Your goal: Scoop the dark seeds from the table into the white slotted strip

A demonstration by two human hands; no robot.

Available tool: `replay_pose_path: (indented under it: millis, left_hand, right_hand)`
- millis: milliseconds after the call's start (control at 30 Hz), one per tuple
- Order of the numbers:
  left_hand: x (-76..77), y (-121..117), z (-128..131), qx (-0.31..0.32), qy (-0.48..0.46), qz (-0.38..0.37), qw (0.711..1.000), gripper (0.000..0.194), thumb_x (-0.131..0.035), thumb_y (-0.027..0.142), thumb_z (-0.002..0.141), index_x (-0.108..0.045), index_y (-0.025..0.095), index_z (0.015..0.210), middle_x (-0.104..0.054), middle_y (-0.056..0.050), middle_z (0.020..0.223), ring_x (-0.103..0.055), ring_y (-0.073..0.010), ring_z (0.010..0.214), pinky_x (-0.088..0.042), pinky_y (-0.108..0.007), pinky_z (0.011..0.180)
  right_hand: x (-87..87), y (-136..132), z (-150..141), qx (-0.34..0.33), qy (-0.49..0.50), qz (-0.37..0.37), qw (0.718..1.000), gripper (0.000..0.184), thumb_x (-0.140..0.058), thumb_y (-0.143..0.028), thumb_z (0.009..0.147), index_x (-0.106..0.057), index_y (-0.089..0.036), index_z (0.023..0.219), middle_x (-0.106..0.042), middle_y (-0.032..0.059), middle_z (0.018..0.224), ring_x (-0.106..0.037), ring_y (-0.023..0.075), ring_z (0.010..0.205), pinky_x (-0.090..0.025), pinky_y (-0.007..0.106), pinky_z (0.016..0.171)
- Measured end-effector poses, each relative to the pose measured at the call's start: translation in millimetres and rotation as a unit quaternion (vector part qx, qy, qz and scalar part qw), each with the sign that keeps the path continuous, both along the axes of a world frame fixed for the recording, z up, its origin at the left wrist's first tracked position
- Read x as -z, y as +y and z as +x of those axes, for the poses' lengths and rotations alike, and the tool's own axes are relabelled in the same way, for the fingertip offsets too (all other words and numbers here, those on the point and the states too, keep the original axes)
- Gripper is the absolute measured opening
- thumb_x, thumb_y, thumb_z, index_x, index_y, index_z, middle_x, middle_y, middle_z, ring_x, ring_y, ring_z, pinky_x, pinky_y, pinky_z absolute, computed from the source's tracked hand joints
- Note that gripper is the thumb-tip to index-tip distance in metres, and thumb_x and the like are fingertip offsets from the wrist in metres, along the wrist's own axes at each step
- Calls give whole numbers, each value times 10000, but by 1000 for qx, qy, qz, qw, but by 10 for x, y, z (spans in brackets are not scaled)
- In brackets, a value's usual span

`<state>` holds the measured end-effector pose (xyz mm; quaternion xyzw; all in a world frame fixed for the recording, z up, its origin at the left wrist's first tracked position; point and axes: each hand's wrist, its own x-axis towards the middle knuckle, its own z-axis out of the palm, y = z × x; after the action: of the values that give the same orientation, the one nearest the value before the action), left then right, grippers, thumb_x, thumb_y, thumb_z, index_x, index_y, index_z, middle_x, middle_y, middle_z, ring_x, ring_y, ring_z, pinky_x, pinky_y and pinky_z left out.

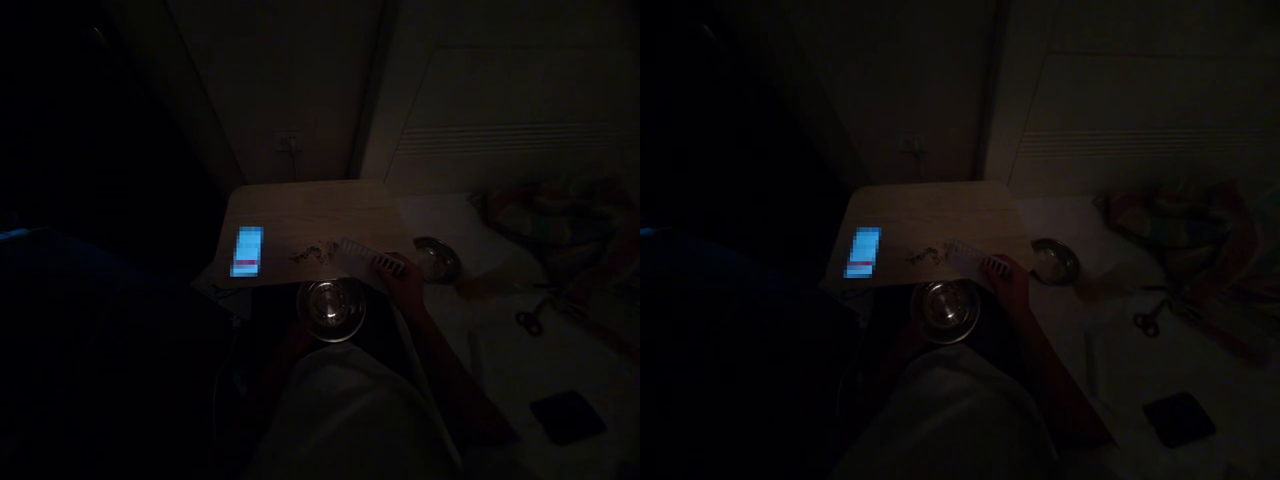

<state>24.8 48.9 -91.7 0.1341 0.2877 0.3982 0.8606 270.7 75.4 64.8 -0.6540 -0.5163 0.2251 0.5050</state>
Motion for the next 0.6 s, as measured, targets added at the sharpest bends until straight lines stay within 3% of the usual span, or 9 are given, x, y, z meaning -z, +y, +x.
replay_pose_path:
  millis: [133,300,467,600]
  left_hand:
    - [-36,9,32,-11,-16,10,1000,570,-700,141,580,-616,147,1144,-600,-88,1229,-326,-353,1311,-237,-495,1082]
    - [-18,-6,20,-5,-9,15,1000,568,-650,161,628,-594,144,1193,-580,-83,1258,-305,-331,1327,-241,-456,1094]
    - [124,-11,-19,-7,15,11,1000,552,-636,171,666,-585,141,1215,-601,-79,1230,-321,-308,1324,-206,-440,1111]
    - [291,-1,-49,-17,59,19,998,432,-669,153,656,-655,141,1088,-639,-80,1168,-348,-307,1310,-207,-424,1112]
  right_hand:
    - [-2,11,-10,20,-6,22,1000,219,-641,-340,728,-660,-166,861,-679,42,769,-598,167,670,-467,270,604]
    - [-43,31,-68,-25,-16,21,999,181,-636,-322,739,-667,-176,842,-684,34,770,-606,165,677,-470,263,608]
    - [-67,41,-64,-60,-28,9,998,183,-637,-325,750,-667,-172,846,-686,33,770,-614,161,663,-467,258,602]
    - [-88,28,-53,-74,-40,2,996,171,-640,-318,752,-671,-176,842,-693,33,769,-621,163,657,-468,256,594]
